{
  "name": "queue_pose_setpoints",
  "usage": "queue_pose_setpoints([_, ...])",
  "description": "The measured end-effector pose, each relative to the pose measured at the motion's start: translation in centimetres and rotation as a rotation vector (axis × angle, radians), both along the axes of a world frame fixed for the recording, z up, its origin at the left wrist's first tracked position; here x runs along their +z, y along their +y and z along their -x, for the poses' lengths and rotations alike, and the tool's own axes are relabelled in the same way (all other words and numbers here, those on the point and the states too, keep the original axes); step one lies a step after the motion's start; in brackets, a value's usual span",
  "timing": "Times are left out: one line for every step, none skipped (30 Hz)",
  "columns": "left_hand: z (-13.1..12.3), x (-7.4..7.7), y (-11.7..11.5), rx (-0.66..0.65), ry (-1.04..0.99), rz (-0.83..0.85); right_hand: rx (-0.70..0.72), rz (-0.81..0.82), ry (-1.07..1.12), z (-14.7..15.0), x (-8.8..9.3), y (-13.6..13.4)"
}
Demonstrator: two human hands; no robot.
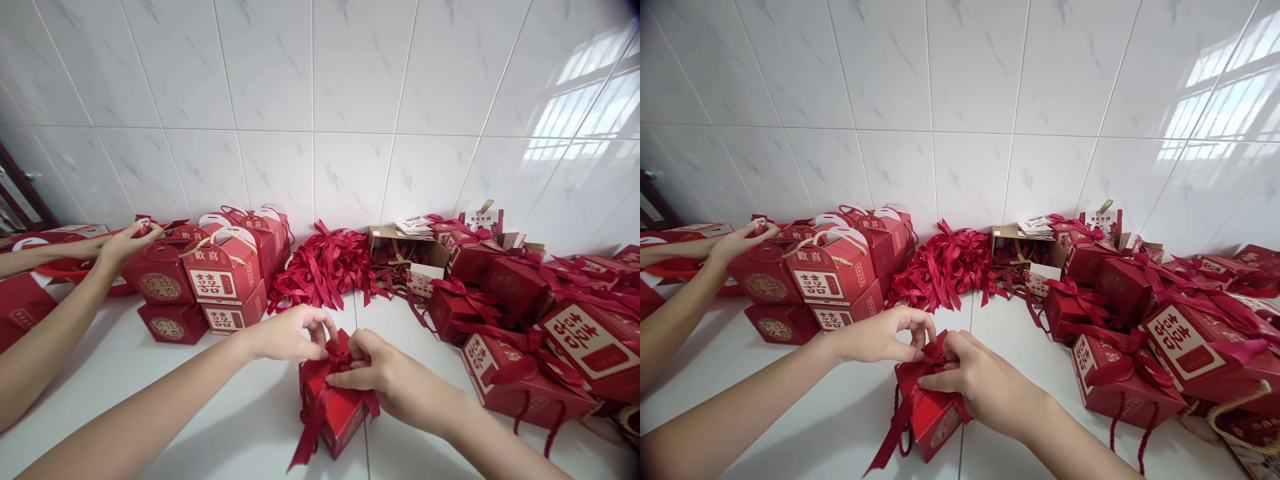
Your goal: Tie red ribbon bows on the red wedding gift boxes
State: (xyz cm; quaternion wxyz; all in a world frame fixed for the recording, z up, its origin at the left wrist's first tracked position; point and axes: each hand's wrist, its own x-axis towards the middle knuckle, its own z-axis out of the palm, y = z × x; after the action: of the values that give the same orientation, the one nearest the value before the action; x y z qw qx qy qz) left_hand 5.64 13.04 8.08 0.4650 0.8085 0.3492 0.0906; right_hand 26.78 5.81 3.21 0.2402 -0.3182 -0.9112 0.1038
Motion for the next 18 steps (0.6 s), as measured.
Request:
queue_pose_setpoints([-0.01, 0.03, 0.19, 0.008, -0.014, 0.022, 0.007, -0.007, -0.002, -0.02, -0.08, 0.07])
queue_pose_setpoints([-0.02, 0.05, 0.34, 0.018, -0.027, 0.042, 0.007, -0.007, 0.002, -0.06, -0.16, 0.14])
queue_pose_setpoints([-0.03, 0.06, 0.45, 0.028, -0.037, 0.061, 0.005, 0.001, 0.003, -0.11, -0.24, 0.21])
queue_pose_setpoints([-0.04, 0.07, 0.5, 0.036, -0.043, 0.074, 0.001, 0.014, 0.007, -0.17, -0.31, 0.27])
queue_pose_setpoints([-0.04, 0.08, 0.5, 0.04, -0.045, 0.082, 0.0, 0.026, 0.014, -0.23, -0.38, 0.33])
queue_pose_setpoints([-0.04, 0.08, 0.46, 0.037, -0.047, 0.082, 0.004, 0.036, 0.024, -0.28, -0.45, 0.39])
queue_pose_setpoints([-0.03, 0.08, 0.39, 0.027, -0.047, 0.074, 0.008, 0.041, 0.033, -0.33, -0.5, 0.44])
queue_pose_setpoints([-0.01, 0.08, 0.32, 0.01, -0.046, 0.061, 0.014, 0.042, 0.041, -0.36, -0.54, 0.48])
queue_pose_setpoints([0.0, 0.08, 0.24, -0.011, -0.041, 0.045, 0.023, 0.041, 0.048, -0.39, -0.56, 0.52])
queue_pose_setpoints([0.01, 0.08, 0.17, -0.034, -0.032, 0.029, 0.032, 0.04, 0.053, -0.41, -0.57, 0.55])
queue_pose_setpoints([0.0, 0.09, 0.13, -0.055, -0.019, 0.013, 0.039, 0.043, 0.056, -0.41, -0.56, 0.58])
queue_pose_setpoints([-0.01, 0.1, 0.1, -0.071, -0.002, -0.004, 0.043, 0.049, 0.059, -0.42, -0.55, 0.6])
queue_pose_setpoints([-0.03, 0.12, 0.08, -0.08, 0.016, -0.022, 0.046, 0.056, 0.064, -0.42, -0.53, 0.62])
queue_pose_setpoints([-0.07, 0.15, 0.08, -0.083, 0.034, -0.042, 0.047, 0.063, 0.068, -0.42, -0.51, 0.64])
queue_pose_setpoints([-0.1, 0.18, 0.08, -0.085, 0.052, -0.064, 0.045, 0.07, 0.07, -0.42, -0.49, 0.65])
queue_pose_setpoints([-0.13, 0.23, 0.09, -0.088, 0.067, -0.084, 0.044, 0.078, 0.07, -0.42, -0.48, 0.67])
queue_pose_setpoints([-0.14, 0.28, 0.09, -0.093, 0.082, -0.101, 0.043, 0.084, 0.074, -0.43, -0.46, 0.68])
queue_pose_setpoints([-0.15, 0.33, 0.09, -0.1, 0.095, -0.114, 0.047, 0.092, 0.081, -0.44, -0.46, 0.7])
